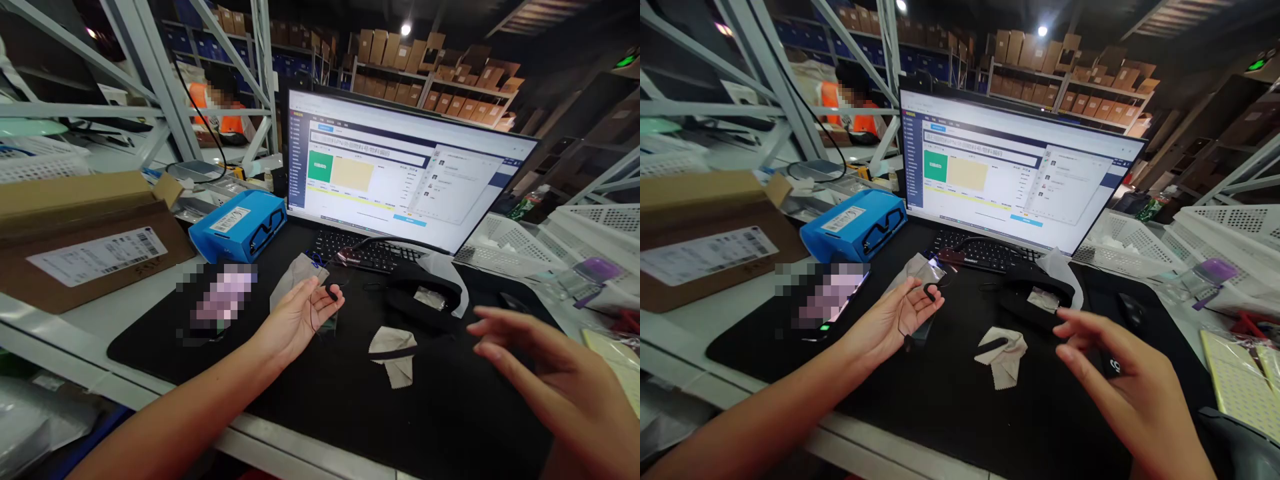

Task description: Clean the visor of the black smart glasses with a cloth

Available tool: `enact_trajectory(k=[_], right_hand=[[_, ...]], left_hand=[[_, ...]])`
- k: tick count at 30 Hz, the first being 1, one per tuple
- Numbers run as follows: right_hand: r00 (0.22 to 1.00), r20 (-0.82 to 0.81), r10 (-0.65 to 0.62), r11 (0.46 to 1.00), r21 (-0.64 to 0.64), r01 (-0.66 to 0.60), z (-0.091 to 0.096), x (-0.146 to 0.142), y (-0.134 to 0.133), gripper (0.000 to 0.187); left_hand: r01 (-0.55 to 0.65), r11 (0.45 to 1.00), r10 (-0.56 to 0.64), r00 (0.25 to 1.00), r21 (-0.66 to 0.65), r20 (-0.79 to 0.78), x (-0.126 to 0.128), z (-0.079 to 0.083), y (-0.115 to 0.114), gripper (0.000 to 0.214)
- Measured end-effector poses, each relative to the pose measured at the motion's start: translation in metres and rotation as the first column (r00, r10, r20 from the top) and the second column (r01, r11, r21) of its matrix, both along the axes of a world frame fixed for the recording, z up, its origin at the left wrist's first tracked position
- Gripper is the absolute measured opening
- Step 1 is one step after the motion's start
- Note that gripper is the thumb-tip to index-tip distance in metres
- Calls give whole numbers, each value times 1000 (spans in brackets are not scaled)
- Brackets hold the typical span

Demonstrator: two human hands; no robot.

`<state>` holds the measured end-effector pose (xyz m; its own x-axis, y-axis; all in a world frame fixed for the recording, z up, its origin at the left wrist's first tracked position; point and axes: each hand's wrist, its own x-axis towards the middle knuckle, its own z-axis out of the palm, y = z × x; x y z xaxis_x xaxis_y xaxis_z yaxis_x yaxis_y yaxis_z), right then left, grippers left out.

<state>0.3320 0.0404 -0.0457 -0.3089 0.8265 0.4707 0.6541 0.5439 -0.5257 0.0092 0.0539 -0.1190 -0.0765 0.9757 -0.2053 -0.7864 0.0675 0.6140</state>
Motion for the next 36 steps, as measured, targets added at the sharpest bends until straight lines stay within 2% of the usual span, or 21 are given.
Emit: enact_trajectory(k=[3, 6, 8, 11, 13, 15, 18, 20, 22, 24, 26, 28, 36], right_hand=[[992, -122, -39, 996, 74, 49, -9, -9, 6, 62], [996, -83, 26, 997, 69, -20, -18, -23, 15, 69], [995, 7, 103, 991, 82, -103, -21, -30, 20, 53], [981, 67, 181, 972, 137, -189, -25, -34, 26, 15], [987, 47, 154, 974, 162, -159, -29, -35, 28, 9], [995, 34, 89, 983, 156, -93, -32, -35, 28, 9], [1000, 7, -20, 993, 116, 19, -35, -35, 26, 11], [996, -57, -64, 994, 83, 69, -36, -35, 24, 12], [990, -116, -80, 995, 57, 87, -36, -35, 23, 12], [986, -149, -78, 995, 51, 87, -35, -34, 21, 12], [983, -164, -77, 995, 50, 87, -36, -34, 20, 11], [981, -180, -78, 995, 46, 87, -36, -35, 17, 11], [987, -162, -10, 998, 65, 20, -38, -40, 6, 9]], left_hand=[[164, 982, -161, 986, -91, 37, 9, -5, -6, 20], [305, 934, -307, 952, -186, 18, 13, -12, -9, 17], [387, 892, -395, 919, -233, 17, 13, -17, -10, 18], [484, 836, -496, 868, -260, 22, 12, -23, -10, 22], [535, 797, -554, 833, -282, 15, 11, -25, -9, 25], [543, 795, -572, 820, -270, -34, 12, -23, -8, 26], [475, 866, -499, 834, -154, -235, 11, -20, -6, 21], [408, 912, -384, 823, -35, -418, 8, -19, -3, 21], [359, 923, -218, 783, 137, -582, 2, -20, 0, 34], [368, 868, -63, 747, 333, -661, -3, -21, 4, 58], [422, 782, 1, 735, 458, -678, -7, -23, 6, 78], [449, 742, 16, 731, 498, -682, -8, -25, 8, 83], [321, 794, 120, 750, 517, -650, 0, -24, -6, 51]])
